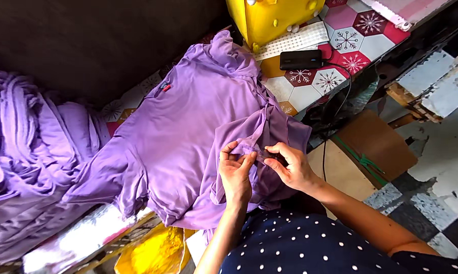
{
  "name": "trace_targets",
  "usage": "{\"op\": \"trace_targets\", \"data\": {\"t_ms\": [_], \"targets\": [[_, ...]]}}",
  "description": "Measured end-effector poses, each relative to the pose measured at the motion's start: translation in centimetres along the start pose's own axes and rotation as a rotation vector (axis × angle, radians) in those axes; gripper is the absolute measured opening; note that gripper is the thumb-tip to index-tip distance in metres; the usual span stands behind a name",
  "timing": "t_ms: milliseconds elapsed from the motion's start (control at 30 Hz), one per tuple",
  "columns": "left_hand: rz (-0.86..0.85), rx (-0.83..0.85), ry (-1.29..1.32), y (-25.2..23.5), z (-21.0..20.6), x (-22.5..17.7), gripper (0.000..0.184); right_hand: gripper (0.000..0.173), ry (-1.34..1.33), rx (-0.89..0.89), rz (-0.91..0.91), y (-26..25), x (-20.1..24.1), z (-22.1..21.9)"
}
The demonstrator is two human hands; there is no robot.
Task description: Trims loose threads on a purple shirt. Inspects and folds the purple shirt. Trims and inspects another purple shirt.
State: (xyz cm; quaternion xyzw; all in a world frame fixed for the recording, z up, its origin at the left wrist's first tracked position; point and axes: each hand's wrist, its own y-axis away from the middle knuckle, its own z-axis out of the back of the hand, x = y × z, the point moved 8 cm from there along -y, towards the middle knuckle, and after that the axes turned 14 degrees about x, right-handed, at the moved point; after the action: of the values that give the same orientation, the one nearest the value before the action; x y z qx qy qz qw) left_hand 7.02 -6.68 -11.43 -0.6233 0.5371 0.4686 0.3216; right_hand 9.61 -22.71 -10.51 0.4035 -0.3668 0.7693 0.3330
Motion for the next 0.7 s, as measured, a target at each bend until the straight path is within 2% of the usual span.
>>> {"op": "trace_targets", "data": {"t_ms": [100, 467, 600, 700], "targets": [[0.031, -0.013, 0.03, 0.1, 0.2, 0.1, 0.045, 0.031, -0.007, -0.02, -0.013, 0.1, 0.1, -0.3], [-0.081, 0.066, -0.053, 0.7, -0.6, -0.9, 0.041, 0.026, 0.081, -0.03, -0.029, -0.8, 1.4, 0.0], [-0.087, 0.063, -0.062, 0.8, -0.7, -0.8, 0.041, 0.02, 0.14, -0.076, -0.026, -0.8, 1.4, 0.3], [-0.061, 0.052, -0.019, 0.7, -0.4, -0.4, 0.038, 0.017, 0.075, -0.149, -0.059, -0.5, 0.8, 1.1]]}}
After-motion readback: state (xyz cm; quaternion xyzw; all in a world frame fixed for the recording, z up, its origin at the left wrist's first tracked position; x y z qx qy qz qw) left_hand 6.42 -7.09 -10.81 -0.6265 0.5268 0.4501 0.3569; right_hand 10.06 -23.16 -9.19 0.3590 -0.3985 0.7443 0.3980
